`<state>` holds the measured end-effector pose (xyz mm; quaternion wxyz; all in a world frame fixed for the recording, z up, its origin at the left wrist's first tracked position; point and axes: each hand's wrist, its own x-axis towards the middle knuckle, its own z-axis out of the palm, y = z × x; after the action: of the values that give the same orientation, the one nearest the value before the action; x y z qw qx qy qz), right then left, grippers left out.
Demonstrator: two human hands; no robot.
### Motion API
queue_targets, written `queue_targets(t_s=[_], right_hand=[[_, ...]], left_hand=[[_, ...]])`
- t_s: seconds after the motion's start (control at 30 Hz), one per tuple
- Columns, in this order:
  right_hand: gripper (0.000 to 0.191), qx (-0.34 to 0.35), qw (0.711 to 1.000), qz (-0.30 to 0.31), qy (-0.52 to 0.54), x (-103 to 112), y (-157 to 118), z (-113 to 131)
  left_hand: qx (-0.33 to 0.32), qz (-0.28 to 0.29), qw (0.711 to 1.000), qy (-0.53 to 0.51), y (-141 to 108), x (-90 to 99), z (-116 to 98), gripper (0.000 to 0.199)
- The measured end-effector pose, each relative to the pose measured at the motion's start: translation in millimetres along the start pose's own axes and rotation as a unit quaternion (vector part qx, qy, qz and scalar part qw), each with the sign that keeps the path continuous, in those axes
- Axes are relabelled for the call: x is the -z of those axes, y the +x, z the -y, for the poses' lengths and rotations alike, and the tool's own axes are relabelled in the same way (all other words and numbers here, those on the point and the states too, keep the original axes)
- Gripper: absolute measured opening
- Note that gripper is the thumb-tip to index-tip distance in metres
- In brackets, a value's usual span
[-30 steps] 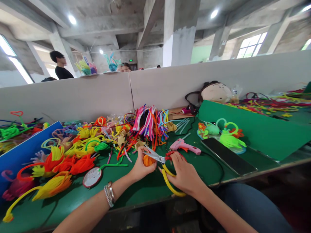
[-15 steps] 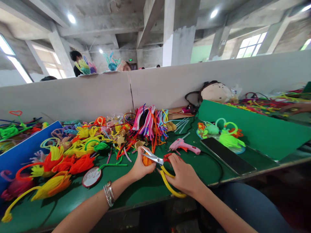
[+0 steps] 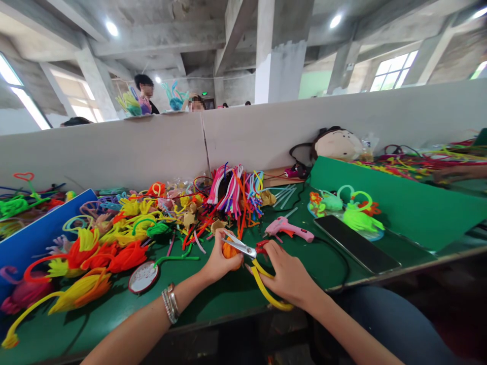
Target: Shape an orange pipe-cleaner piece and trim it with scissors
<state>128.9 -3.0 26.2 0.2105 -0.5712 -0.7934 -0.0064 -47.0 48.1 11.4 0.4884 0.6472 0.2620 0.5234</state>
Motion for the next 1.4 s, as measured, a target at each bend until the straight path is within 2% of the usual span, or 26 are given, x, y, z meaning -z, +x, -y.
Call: queue_targets(t_s=[0.2, 0.63, 0.83, 1.27, 1.4], right_hand=[[0.034, -0.006, 1.0, -0.004, -0.02, -2.2, -0.5, -1.7], [0.035, -0.001, 0.999, 0.022, -0.033, 1.1, 0.0, 1.3], [0.032, -0.002, 0.999, 0.036, -0.022, 4.6, 0.5, 3.3], [0.038, 0.011, 0.999, 0.026, -0.043, 1.7, 0.6, 0.8], [0.036, 0.025, 0.998, -0.006, -0.056, -0.1, 1.2, -2.9]], left_hand=[[0.028, 0.003, 0.999, -0.02, -2.2, 1.0, 1.2, 0.044], [-0.006, 0.027, 1.0, 0.007, -2.1, 2.3, 5.1, 0.037], [-0.013, 0.01, 1.0, 0.025, -2.0, 1.1, 3.6, 0.038], [-0.009, 0.014, 0.999, 0.028, -2.4, 1.8, 4.0, 0.036], [0.002, -0.001, 1.0, 0.021, -1.6, 1.3, 2.6, 0.038]])
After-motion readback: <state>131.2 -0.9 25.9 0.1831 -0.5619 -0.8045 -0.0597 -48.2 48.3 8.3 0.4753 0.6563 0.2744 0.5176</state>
